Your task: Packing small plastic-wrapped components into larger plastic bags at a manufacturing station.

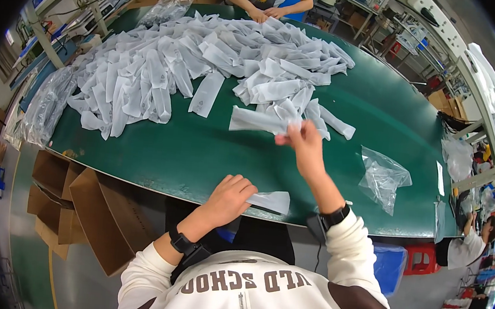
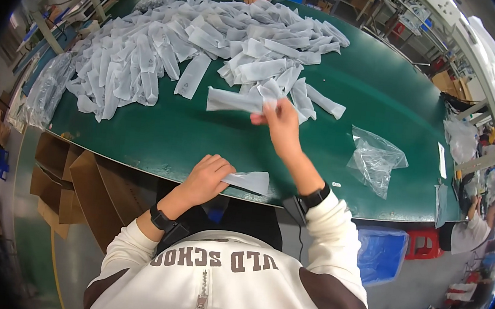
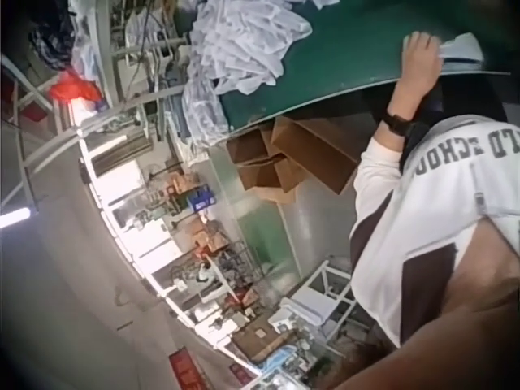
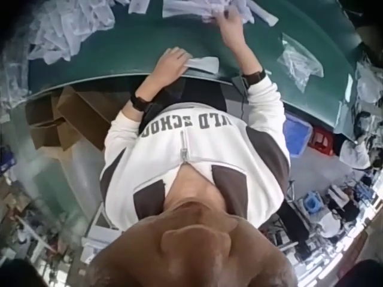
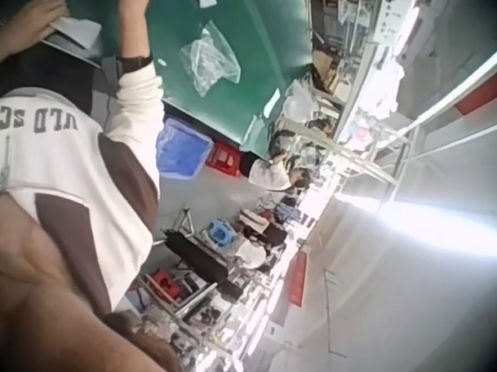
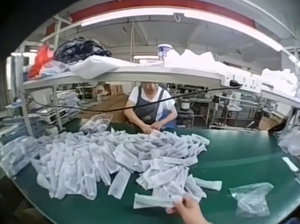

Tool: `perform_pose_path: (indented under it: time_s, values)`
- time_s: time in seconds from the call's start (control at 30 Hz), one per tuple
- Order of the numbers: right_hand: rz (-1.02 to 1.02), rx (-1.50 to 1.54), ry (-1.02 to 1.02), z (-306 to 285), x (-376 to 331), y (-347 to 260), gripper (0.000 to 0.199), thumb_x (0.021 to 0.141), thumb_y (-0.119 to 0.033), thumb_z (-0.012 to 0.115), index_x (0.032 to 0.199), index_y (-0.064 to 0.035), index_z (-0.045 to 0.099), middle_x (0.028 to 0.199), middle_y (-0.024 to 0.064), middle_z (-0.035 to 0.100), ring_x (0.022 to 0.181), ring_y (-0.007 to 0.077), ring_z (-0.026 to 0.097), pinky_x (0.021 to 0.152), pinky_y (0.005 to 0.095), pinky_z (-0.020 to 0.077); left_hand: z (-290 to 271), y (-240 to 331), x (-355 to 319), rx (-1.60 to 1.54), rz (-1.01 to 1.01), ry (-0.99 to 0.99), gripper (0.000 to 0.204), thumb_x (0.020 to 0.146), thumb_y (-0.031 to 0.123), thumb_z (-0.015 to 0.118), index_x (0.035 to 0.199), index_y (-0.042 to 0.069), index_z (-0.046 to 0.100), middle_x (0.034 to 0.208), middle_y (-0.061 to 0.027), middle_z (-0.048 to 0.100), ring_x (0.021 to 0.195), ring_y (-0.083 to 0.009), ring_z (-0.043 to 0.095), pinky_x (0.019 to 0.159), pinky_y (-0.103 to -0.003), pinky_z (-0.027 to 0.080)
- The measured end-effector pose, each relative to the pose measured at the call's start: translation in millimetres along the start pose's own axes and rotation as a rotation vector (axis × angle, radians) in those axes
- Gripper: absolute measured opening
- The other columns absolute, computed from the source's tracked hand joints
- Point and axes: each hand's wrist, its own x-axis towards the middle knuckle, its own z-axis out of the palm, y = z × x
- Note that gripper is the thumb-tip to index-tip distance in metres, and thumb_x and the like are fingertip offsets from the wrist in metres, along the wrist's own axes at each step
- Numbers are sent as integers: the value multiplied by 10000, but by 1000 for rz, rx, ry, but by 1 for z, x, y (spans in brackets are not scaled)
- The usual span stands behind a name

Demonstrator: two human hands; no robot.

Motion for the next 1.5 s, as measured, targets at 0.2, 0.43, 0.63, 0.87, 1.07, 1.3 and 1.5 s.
perform_pose_path:
  time_s: [0.2, 0.43, 0.63, 0.87, 1.07, 1.3, 1.5]
  values:
    - [431, 187, -122, -24, -50, 51, 119, 976, -74, 591, 986, 17, 515, 865, 87, 629, 724, 160, 678, 640, 276, 552, -10, 10, 15, 85, 37, 218, 282, 668, 33, 741, 935, 42, 652, 1158, -137, 577, 1136, -362, 513, 957, -436, 433]
    - [341, -179, -339, -37, -61, 54, 147, 930, -90, 653, 962, 1, 541, 893, 85, 622, 639, 129, 606, 566, 252, 468, -4, -5, 22, 170, -36, 268, 320, 659, 53, 767, 956, 63, 648, 1225, -141, 554, 1149, -348, 498, 948, -454, 425]
    - [-230, -568, -180, -57, -25, 45, 169, 883, -79, 691, 947, -1, 554, 762, 54, 582, 606, 123, 611, 552, 280, 485, 4, -13, 17, -56, -6, 144, 394, 653, 66, 794, 1016, 38, 643, 1118, -125, 604, 1020, -327, 555, 868, -421, 452]
    - [-396, -1062, 116, -82, 10, 87, 130, 801, 32, 634, 896, 13, 549, 854, 165, 585, 675, 358, 588, 630, 386, 490, 5, -9, 21, -64, 39, 103, 491, 621, 57, 805, 1081, 18, 637, 1084, -123, 606, 1002, -324, 558, 850, -419, 455]
    - [-259, -709, -190, -64, -35, 55, 182, 750, 52, 594, 910, -20, 548, 841, 157, 534, 734, 387, 554, 640, 412, 449, 1, -12, 20, -90, 73, 41, 506, 599, 79, 826, 1078, 55, 667, 1148, -128, 591, 1088, -341, 532, 941, -433, 440]
    - [-312, -642, -514, -61, -63, 33, 192, 738, 57, 579, 910, -25, 571, 816, 132, 510, 752, 343, 550, 659, 385, 445, -16, 3, 43, 90, 93, 133, 437, 621, 131, 840, 1025, 94, 678, 1220, -123, 553, 1160, -336, 502, 1009, -455, 408]
    - [-345, -544, -660, -83, -39, 30, 233, 774, 25, 603, 988, -53, 651, 877, 112, 567, 752, 292, 582, 659, 381, 471, 2, -19, 34, -153, 129, -34, 400, 630, 133, 834, 997, 97, 680, 1250, -109, 560, 1163, -343, 509, 1011, -469, 402]
